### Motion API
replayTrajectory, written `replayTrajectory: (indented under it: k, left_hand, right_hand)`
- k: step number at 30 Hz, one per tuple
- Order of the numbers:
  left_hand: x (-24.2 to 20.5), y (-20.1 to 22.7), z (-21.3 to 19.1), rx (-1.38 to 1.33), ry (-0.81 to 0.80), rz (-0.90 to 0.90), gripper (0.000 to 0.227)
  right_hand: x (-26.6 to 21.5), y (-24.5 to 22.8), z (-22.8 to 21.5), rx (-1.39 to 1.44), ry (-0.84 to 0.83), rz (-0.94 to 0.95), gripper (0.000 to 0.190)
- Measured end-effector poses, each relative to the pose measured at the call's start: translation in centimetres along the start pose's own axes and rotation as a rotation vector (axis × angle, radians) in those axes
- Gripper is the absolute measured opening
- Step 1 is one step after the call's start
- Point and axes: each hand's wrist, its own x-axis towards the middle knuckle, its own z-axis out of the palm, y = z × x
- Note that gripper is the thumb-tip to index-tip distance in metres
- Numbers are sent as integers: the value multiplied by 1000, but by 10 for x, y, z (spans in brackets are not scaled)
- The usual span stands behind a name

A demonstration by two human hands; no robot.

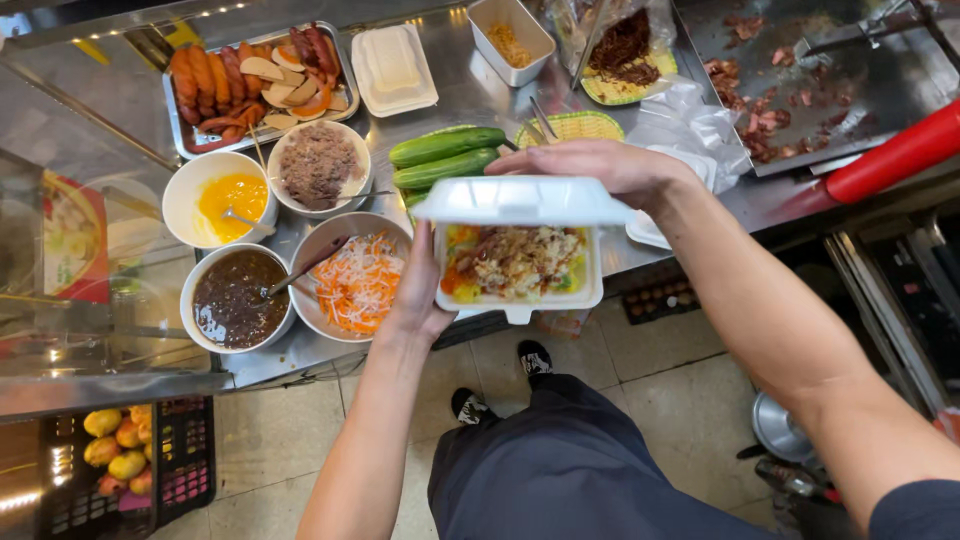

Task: The person assembles a street food dish in a white styrofoam container. They add shredded vegetables, sliced cucumber, cooked meat, crispy fried topping, and sauces using tongs, scissors, and a squeeze bottle. The container is closed and placed on a counter.

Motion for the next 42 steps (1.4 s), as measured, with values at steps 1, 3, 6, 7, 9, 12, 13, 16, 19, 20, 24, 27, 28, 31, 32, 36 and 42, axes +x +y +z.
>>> replayTrajectory:
  k: [1, 3, 6, 7, 9, 12, 13, 16, 19, 20, 24, 27, 28, 31, 32, 36, 42]
  left_hand:
    - [8, 0, -1, 6, -30, -14, 80]
    - [19, -3, -2, -42, -77, -50, 91]
    - [29, -4, 4, -57, -95, -20, 105]
    - [28, -11, 7, 17, -70, 47, 103]
    - [32, -30, 18, 128, -19, 153, 98]
    - [44, -69, 33, 117, -48, 230, 92]
    - [50, -77, 32, 29, -129, 233, 90]
    - [64, -87, 15, -80, -175, 156, 81]
    - [79, -92, 5, -93, -128, 82, 75]
    - [83, -92, 3, -95, -110, 63, 74]
    - [99, -82, -2, -47, -134, 75, 69]
    - [124, -65, -6, -149, -75, 68, 71]
    - [137, -57, -11, -151, -37, 100, 69]
    - [202, -25, -32, 92, 191, 220, 62]
    - [230, -16, -40, 210, 287, 252, 59]
    - [355, 20, -67, 869, 606, 375, 64]
    - [464, 33, -95, 1295, 592, 259, 77]
  right_hand:
    - [-14, -6, 7, -317, -63, -41, 58]
    - [-30, -15, 25, -481, -22, 189, 64]
    - [-45, -19, 46, -232, 249, 406, 66]
    - [-50, -18, 50, -65, 371, 455, 64]
    - [-48, -8, 59, 266, 504, 300, 66]
    - [-48, 8, 69, 410, 610, 143, 70]
    - [-48, 12, 72, 400, 630, 105, 71]
    - [-47, 15, 74, 322, 658, 124, 82]
    - [-45, 12, 65, 247, 634, 160, 92]
    - [-43, 13, 61, 227, 644, 188, 93]
    - [-28, 29, 39, 227, 629, 171, 94]
    - [-18, 40, 18, 231, 665, 59, 93]
    - [-13, 43, 10, 227, 691, 16, 93]
    - [-4, 48, -23, 368, 801, 116, 89]
    - [-2, 52, -32, 379, 813, 113, 86]
    - [2, 66, -64, 426, 830, 104, 80]
    - [-6, 86, -87, 412, 814, 132, 79]
